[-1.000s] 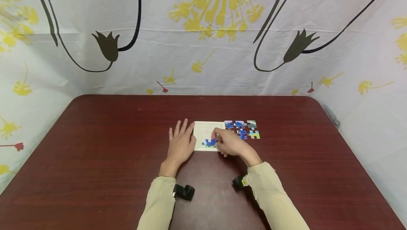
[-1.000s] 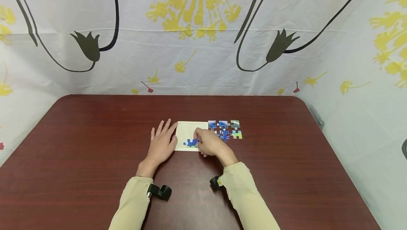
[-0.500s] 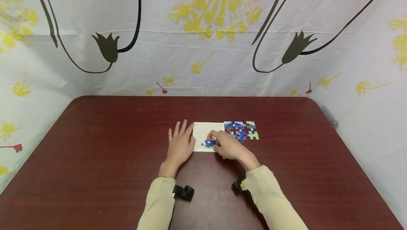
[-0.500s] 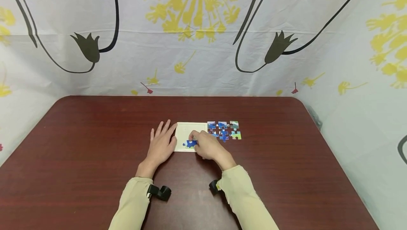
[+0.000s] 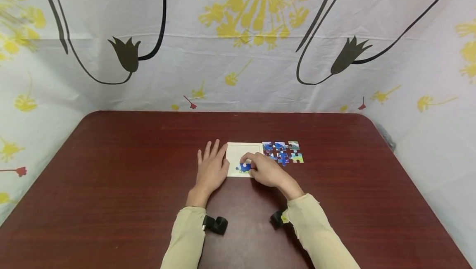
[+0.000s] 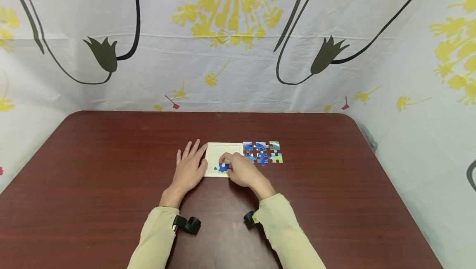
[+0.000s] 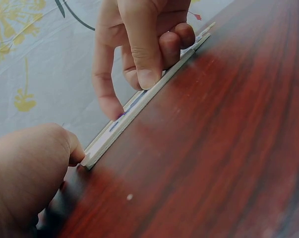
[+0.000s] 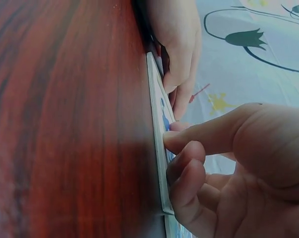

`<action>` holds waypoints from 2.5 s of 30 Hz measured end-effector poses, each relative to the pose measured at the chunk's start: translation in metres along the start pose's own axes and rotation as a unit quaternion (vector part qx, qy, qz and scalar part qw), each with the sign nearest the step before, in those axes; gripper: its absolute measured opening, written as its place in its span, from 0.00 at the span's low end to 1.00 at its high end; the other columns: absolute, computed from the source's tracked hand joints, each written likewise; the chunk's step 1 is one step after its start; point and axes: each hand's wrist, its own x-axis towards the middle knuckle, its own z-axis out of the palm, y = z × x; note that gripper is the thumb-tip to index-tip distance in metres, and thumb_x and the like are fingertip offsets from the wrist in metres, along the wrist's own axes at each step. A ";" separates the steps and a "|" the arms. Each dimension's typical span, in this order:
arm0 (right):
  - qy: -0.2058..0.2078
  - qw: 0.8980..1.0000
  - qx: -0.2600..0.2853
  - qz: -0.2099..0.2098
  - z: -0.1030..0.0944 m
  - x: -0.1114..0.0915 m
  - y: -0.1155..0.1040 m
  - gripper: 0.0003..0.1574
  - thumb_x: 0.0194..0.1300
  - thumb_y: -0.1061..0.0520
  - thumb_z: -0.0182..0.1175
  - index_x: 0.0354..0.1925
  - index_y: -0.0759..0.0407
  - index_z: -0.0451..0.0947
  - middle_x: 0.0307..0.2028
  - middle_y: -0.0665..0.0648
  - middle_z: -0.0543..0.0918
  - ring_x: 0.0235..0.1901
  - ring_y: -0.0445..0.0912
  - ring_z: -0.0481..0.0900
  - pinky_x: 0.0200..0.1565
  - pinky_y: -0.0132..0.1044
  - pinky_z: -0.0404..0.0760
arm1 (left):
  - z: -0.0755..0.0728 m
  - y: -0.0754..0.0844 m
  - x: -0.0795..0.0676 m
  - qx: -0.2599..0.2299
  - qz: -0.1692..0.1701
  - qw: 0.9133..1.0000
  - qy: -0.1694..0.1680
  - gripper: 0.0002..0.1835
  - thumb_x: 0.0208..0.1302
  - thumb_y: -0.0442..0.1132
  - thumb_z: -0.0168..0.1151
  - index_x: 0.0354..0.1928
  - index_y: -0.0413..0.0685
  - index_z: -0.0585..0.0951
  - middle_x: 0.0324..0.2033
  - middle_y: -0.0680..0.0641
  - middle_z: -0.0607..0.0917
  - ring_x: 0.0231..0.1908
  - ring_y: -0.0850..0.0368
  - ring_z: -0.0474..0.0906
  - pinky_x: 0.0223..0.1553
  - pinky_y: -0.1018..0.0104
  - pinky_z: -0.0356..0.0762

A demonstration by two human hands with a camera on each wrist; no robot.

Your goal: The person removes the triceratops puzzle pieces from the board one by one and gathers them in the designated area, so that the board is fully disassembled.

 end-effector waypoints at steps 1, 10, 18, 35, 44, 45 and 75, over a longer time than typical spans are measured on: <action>-0.002 1.000 0.003 -0.001 0.000 0.000 0.000 0.18 0.59 0.69 0.55 0.48 0.57 0.75 0.22 0.50 0.71 0.19 0.43 0.67 0.24 0.35 0.67 | 0.000 0.000 0.000 0.001 0.000 1.000 0.000 0.25 0.67 0.41 0.47 0.66 0.50 0.67 0.68 0.43 0.59 0.69 0.44 0.44 0.64 0.41 0.35; -0.006 1.000 0.004 0.004 -0.003 0.000 -0.001 0.09 0.58 0.70 0.54 0.33 0.57 0.75 0.23 0.52 0.69 0.21 0.44 0.66 0.26 0.35 0.66 | -0.002 0.001 0.001 -0.004 0.003 1.000 0.002 0.25 0.67 0.41 0.46 0.66 0.50 0.67 0.68 0.43 0.58 0.69 0.45 0.44 0.64 0.41 0.34; -0.009 1.000 -0.024 0.008 -0.001 -0.002 -0.005 0.22 0.61 0.69 0.54 0.52 0.55 0.73 0.26 0.53 0.69 0.20 0.44 0.64 0.24 0.35 0.64 | -0.001 0.000 0.000 0.001 -0.002 1.000 -0.006 0.26 0.67 0.41 0.46 0.67 0.50 0.66 0.69 0.43 0.57 0.69 0.45 0.43 0.64 0.41 0.34; -0.076 0.995 0.059 0.024 -0.009 0.006 -0.002 0.18 0.61 0.71 0.52 0.46 0.53 0.72 0.15 0.53 0.73 0.14 0.44 0.73 0.22 0.34 0.68 | -0.001 0.002 0.001 -0.004 -0.002 1.000 -0.007 0.25 0.67 0.41 0.45 0.67 0.50 0.67 0.69 0.44 0.58 0.70 0.46 0.43 0.64 0.42 0.33; -0.072 0.996 0.043 0.012 -0.006 0.008 0.001 0.18 0.62 0.70 0.52 0.47 0.52 0.71 0.15 0.52 0.73 0.14 0.44 0.73 0.24 0.35 0.68 | 0.000 0.000 0.001 -0.002 -0.001 1.000 -0.002 0.25 0.66 0.40 0.45 0.66 0.49 0.67 0.68 0.43 0.58 0.69 0.45 0.43 0.64 0.41 0.34; -0.069 0.997 0.038 0.009 -0.006 0.008 0.001 0.19 0.62 0.70 0.52 0.47 0.52 0.71 0.15 0.52 0.73 0.14 0.43 0.73 0.25 0.35 0.68 | 0.000 0.000 0.001 -0.002 -0.001 1.000 -0.001 0.25 0.66 0.40 0.45 0.66 0.49 0.67 0.68 0.43 0.59 0.69 0.45 0.44 0.64 0.41 0.34; 0.009 0.996 -0.092 -0.017 -0.002 -0.005 -0.007 0.23 0.54 0.67 0.64 0.49 0.52 0.79 0.35 0.52 0.72 0.27 0.42 0.68 0.30 0.36 0.71 | 0.004 0.001 -0.002 -0.002 0.003 1.000 0.000 0.25 0.66 0.40 0.46 0.66 0.49 0.68 0.68 0.42 0.60 0.69 0.44 0.45 0.63 0.40 0.36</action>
